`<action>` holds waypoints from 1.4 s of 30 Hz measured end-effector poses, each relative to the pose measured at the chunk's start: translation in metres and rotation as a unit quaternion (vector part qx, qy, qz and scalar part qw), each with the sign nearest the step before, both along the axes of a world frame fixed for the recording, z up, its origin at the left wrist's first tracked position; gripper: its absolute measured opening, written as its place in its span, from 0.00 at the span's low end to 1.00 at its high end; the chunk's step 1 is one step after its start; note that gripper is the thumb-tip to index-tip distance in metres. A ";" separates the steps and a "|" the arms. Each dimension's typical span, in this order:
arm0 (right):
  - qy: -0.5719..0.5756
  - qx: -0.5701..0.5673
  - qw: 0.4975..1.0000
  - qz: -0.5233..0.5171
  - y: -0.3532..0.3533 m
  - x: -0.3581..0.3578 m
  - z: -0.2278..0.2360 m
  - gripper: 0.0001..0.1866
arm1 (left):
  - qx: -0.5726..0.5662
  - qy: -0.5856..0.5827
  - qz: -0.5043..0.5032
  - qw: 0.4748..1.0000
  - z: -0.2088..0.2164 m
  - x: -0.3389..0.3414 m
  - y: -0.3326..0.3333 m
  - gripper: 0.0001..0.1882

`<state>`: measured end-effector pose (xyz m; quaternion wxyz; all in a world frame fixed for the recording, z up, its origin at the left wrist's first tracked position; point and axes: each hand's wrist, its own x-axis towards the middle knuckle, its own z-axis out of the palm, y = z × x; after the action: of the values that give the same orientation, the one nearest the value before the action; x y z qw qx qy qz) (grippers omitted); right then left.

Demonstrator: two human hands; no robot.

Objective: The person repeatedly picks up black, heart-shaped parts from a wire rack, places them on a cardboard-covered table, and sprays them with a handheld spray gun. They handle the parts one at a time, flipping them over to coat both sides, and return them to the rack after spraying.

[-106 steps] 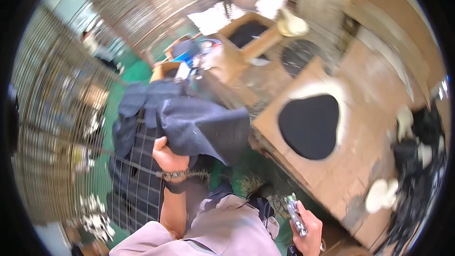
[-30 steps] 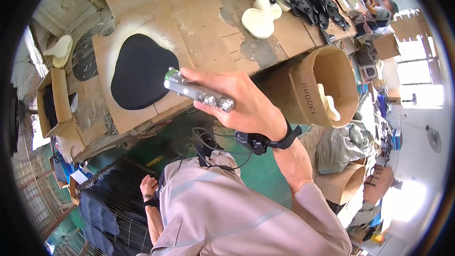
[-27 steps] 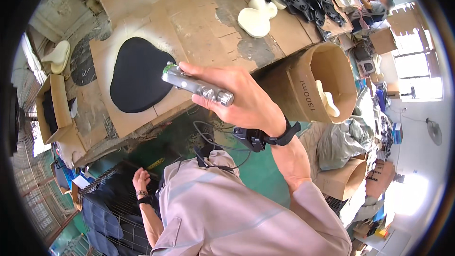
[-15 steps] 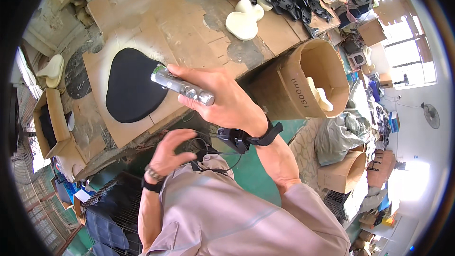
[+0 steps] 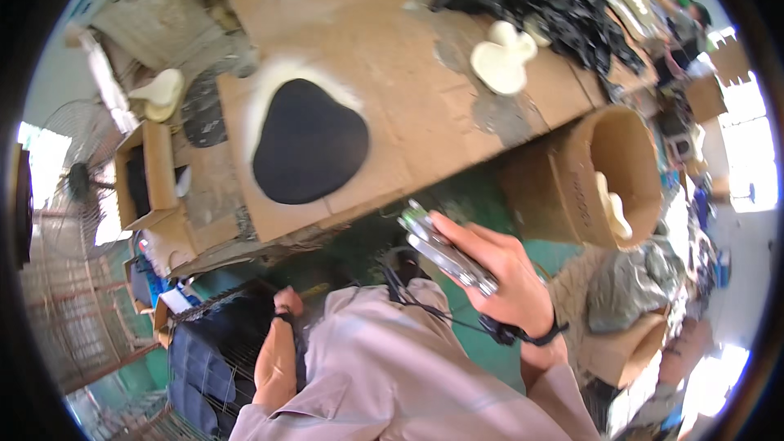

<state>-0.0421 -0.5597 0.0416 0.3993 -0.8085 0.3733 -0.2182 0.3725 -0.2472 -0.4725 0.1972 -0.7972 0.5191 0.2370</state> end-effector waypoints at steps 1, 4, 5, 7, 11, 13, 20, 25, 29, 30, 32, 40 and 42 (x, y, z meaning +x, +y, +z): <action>-0.014 0.012 1.000 0.015 -0.003 -0.007 0.004 0.35 | 0.129 -0.001 0.072 0.989 -0.027 0.010 0.061 0.15; -0.016 0.008 0.999 -0.036 0.007 -0.007 0.000 0.34 | -0.028 0.219 0.342 0.914 0.013 -0.020 0.090 0.12; -0.026 0.005 0.998 -0.048 0.008 -0.003 0.002 0.34 | -0.069 0.285 0.453 0.842 0.023 -0.031 0.102 0.11; -0.032 -0.009 0.999 -0.043 0.006 0.002 -0.002 0.34 | -0.107 0.328 0.518 0.783 0.031 -0.052 0.124 0.10; -0.025 0.000 0.999 -0.027 0.006 0.013 0.004 0.34 | -0.082 0.223 0.367 0.899 0.041 -0.080 0.126 0.10; -0.019 0.005 1.000 0.014 0.009 0.016 0.004 0.35 | -0.028 0.205 0.312 0.927 0.066 -0.091 0.101 0.12; 0.020 0.079 0.989 0.127 0.002 0.017 0.021 0.45 | -0.232 0.561 0.673 0.422 0.030 -0.047 0.077 0.09; 0.042 0.078 0.987 0.132 0.009 0.011 0.013 0.46 | -0.197 0.422 0.701 0.541 0.082 -0.047 0.004 0.12; 0.060 0.069 0.995 0.046 0.014 -0.005 0.012 0.40 | -0.163 0.436 0.681 0.566 0.072 -0.045 0.010 0.19; 0.060 0.065 0.996 0.024 0.013 -0.008 0.015 0.37 | -0.146 0.449 0.670 0.573 0.066 -0.044 0.015 0.22; 0.061 0.056 0.996 -0.022 0.013 -0.014 0.018 0.33 | -0.178 0.448 0.722 0.496 0.065 -0.057 0.014 0.14; 0.005 0.002 0.996 -0.085 0.000 -0.007 0.012 0.31 | -0.152 0.444 0.555 0.687 0.053 -0.061 0.034 0.17; -0.010 -0.018 0.998 -0.060 -0.006 0.004 0.012 0.31 | -0.153 0.474 0.597 0.629 0.058 -0.059 0.033 0.17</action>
<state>-0.0378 -0.5653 0.0532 0.3743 -0.7894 0.4132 -0.2569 0.3139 -0.2143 -0.4148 -0.3856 -0.7289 -0.0200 0.5654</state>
